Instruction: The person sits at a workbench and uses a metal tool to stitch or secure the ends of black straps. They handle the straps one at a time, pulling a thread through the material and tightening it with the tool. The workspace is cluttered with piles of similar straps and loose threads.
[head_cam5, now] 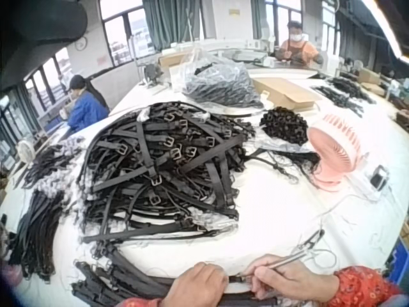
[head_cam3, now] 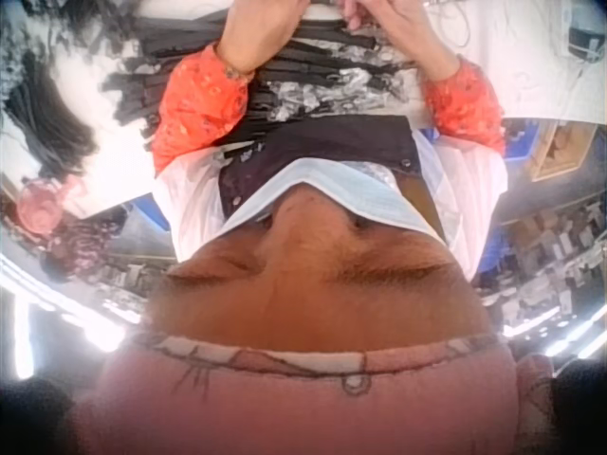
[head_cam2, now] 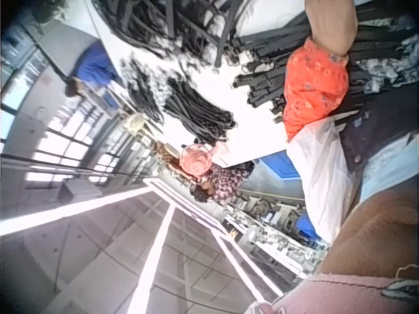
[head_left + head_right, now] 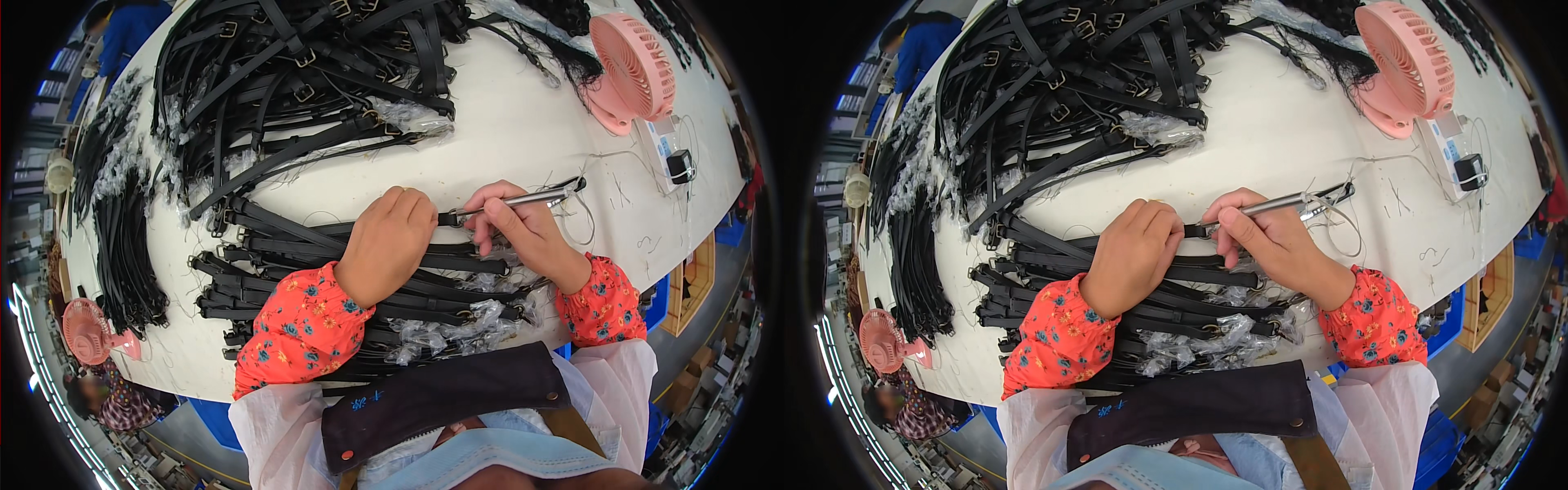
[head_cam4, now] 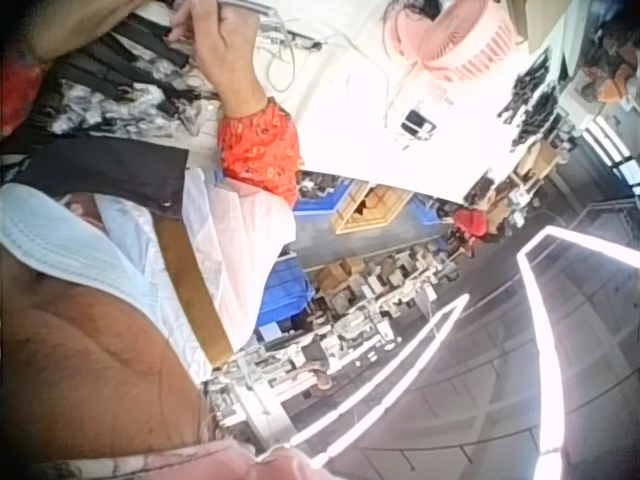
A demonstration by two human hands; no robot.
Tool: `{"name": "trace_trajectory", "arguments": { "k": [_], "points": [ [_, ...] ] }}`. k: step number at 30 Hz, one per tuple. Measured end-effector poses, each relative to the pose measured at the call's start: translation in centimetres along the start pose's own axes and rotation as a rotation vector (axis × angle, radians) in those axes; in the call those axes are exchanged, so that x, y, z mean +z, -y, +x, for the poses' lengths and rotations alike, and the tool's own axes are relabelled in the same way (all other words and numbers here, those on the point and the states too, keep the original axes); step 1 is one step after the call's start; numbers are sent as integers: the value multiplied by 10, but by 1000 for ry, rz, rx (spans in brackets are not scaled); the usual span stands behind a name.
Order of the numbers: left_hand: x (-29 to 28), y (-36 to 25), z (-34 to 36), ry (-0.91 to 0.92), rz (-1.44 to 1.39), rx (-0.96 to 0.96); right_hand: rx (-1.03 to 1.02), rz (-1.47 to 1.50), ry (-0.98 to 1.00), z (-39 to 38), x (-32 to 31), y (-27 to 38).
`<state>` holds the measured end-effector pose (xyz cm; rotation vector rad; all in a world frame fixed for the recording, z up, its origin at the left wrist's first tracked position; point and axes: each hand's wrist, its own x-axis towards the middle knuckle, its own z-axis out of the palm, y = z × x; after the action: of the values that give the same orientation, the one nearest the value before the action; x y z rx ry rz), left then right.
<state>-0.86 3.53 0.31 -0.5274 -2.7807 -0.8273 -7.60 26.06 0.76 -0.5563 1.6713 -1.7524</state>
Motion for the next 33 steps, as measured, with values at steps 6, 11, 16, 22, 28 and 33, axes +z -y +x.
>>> {"name": "trace_trajectory", "arguments": {
  "k": [6, 11, 16, 22, 28, 33],
  "points": [
    [-10, 3, 0, 61, -209, -95, -6, 23, -10, -1, 0, -1],
    [-7, -3, -2, 86, 71, 13, 46, -38, 28, -1, -1, 4],
    [-5, -20, 1, 199, 396, 146, 1, 13, -4, -1, -1, 1],
    [-4, -6, 9, 155, 339, 193, -6, 27, -2, 1, 0, 2],
    [-4, 7, 8, 108, -2, 80, -19, 34, 0, 1, -1, 1],
    [-4, 10, 7, 82, -96, 50, 4, 27, 7, 1, -1, 0]
  ]
}}
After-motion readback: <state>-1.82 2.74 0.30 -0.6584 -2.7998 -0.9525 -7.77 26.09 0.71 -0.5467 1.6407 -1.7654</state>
